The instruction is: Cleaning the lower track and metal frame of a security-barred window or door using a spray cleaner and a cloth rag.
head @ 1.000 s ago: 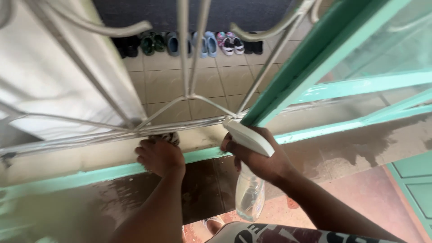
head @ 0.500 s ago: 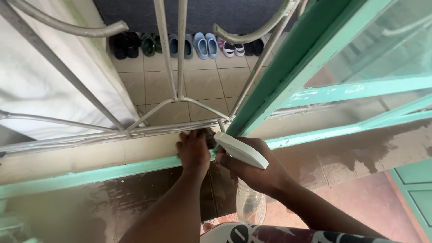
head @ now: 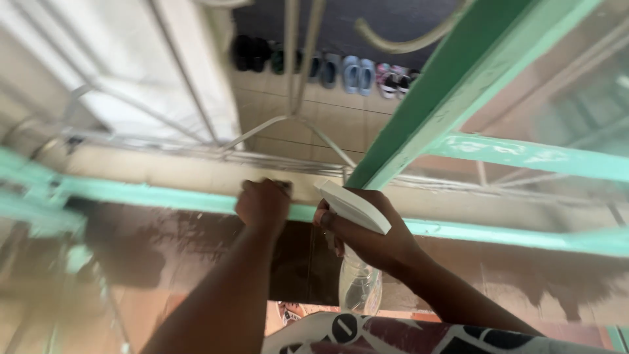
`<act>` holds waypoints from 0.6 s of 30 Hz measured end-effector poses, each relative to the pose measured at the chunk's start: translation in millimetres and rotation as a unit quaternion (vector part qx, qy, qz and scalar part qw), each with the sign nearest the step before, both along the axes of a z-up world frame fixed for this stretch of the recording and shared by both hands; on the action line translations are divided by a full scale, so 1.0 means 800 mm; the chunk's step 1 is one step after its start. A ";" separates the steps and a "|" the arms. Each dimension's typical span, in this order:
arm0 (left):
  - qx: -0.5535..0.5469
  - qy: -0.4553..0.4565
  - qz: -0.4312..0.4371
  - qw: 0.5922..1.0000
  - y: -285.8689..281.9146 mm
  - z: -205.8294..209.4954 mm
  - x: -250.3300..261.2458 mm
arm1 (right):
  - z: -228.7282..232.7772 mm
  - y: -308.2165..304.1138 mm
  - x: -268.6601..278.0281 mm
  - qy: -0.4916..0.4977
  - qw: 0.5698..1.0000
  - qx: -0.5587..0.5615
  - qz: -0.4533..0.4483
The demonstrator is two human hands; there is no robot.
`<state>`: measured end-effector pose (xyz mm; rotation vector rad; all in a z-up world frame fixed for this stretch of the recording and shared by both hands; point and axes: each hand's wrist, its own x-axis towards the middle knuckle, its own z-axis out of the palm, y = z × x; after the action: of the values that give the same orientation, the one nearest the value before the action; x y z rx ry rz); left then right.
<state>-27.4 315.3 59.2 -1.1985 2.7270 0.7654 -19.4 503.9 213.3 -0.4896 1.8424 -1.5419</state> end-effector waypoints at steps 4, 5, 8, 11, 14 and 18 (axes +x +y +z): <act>0.173 0.057 0.132 0.974 -0.074 -0.013 0.099 | 0.012 -0.013 0.007 0.010 0.998 0.048 0.040; 0.228 0.082 0.166 0.956 -0.091 -0.017 0.128 | 0.011 -0.013 0.007 0.019 0.997 0.046 0.058; 0.385 0.169 0.260 0.869 -0.118 -0.027 0.217 | 0.014 -0.024 0.009 0.037 0.993 0.047 0.099; 0.452 0.228 0.339 0.793 -0.115 -0.023 0.309 | 0.019 -0.048 0.017 0.054 0.986 0.062 0.144; 0.492 0.333 0.461 0.659 -0.085 0.013 0.384 | 0.026 -0.075 0.032 0.075 0.973 0.095 0.198; 0.495 0.454 0.572 0.471 -0.039 0.033 0.482 | 0.029 -0.104 0.066 0.085 0.961 0.079 0.250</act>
<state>358.3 284.1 85.5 -2.2800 0.3541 3.0546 33.4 420.4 236.5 -0.9525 1.7691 -1.0307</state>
